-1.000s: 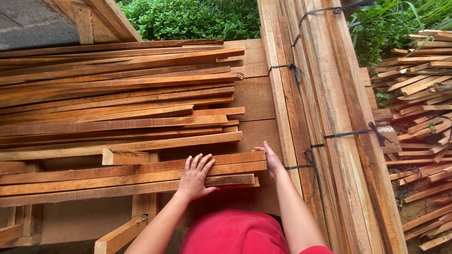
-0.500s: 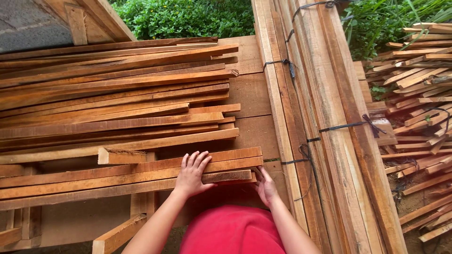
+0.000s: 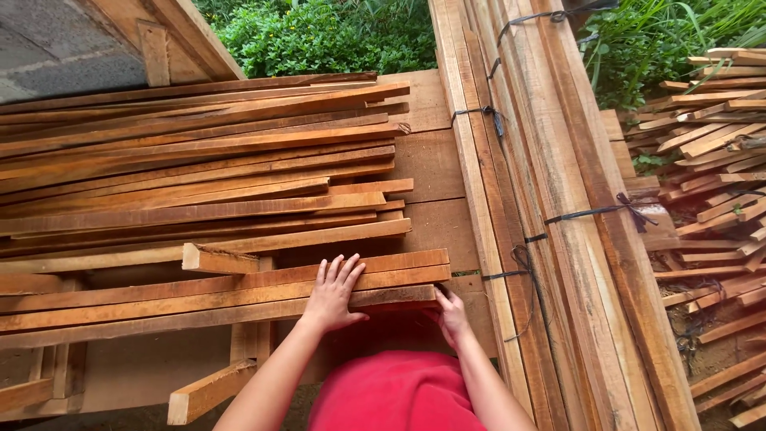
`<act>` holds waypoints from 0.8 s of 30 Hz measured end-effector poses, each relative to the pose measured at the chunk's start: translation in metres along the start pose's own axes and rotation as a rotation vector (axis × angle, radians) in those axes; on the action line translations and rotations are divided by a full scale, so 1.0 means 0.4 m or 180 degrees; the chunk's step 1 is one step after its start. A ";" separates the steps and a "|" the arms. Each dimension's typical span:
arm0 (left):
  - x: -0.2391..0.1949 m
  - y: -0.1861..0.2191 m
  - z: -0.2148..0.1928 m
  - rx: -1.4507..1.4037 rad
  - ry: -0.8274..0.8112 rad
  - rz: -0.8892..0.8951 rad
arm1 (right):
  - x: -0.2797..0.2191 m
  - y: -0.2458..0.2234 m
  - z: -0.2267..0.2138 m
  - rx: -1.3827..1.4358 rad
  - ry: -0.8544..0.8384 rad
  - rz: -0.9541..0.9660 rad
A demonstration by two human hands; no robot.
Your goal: The person arranges a stack of wooden planks on a workbench and secures them using black straps. They wrap the straps around the wood and tie knots to hold the bundle together.
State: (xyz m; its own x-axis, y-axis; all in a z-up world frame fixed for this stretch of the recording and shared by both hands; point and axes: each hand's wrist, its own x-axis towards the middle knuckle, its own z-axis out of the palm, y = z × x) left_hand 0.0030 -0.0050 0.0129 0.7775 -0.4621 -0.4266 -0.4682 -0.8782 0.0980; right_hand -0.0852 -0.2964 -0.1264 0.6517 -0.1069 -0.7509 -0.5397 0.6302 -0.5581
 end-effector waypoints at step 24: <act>0.016 -0.016 0.063 0.0130 0.0375 0.0077 | -0.083 -0.234 0.116 -0.1395 -0.0086 -0.0035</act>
State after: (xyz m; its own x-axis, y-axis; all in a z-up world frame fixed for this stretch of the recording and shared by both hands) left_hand 0.0006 0.0008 -0.0132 0.8086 -0.4964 -0.3158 -0.5022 -0.8620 0.0692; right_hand -0.0315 -0.3160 -0.0327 0.6693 -0.0881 -0.7378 -0.7039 0.2428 -0.6675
